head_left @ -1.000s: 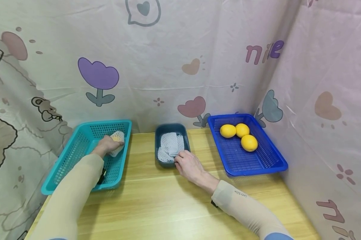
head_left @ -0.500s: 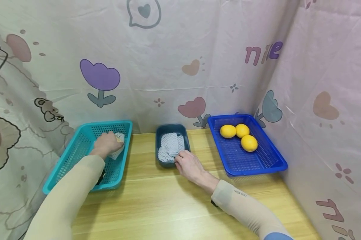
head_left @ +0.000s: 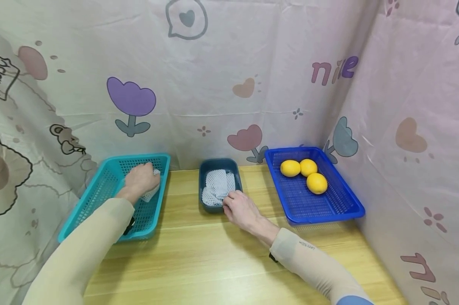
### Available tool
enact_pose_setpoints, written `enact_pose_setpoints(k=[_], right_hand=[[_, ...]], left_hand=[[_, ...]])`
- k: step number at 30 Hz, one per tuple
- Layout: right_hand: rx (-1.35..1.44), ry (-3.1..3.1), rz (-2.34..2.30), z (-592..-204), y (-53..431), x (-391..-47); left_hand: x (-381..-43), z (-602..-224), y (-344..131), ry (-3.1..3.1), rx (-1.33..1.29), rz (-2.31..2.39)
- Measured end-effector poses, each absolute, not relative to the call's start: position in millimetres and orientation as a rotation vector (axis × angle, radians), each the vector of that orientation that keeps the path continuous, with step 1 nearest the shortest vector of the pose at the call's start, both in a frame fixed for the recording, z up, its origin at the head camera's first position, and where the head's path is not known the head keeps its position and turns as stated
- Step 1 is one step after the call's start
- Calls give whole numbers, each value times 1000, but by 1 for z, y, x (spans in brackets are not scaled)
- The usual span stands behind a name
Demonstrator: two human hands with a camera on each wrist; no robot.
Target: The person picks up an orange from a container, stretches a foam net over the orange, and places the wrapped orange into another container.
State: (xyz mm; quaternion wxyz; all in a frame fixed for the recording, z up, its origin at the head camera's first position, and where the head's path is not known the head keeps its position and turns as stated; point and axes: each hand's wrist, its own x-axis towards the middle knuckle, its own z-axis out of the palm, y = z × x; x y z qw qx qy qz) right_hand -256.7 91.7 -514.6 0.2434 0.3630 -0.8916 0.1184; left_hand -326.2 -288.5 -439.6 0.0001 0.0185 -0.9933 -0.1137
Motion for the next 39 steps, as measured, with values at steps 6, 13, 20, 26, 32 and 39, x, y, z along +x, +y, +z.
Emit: enact_pose_setpoints(k=[6,13,20,26,32,39], right_hand=[[988,-2440,355,-501,94,-256],[995,-2410,375,-478,105,-254],[930,-2400,377,-455,123,-256],[847,-2387,379,-439,142,-262],[784,-2401,379,-424,164,-266],[705,-2421,385,-413,193,-270]], left_hand=[[-317,-433,-273,-3071,-12,-380],[-302,-425,-255,-3013,-143,-408],[-283,-424,-249,-2948,-245,-420],[-270,-428,-246,-2836,-328,-378],[-257,-429,-241,-2772,-360,-345],[-242,-434,-242,-2792,-376,-400]])
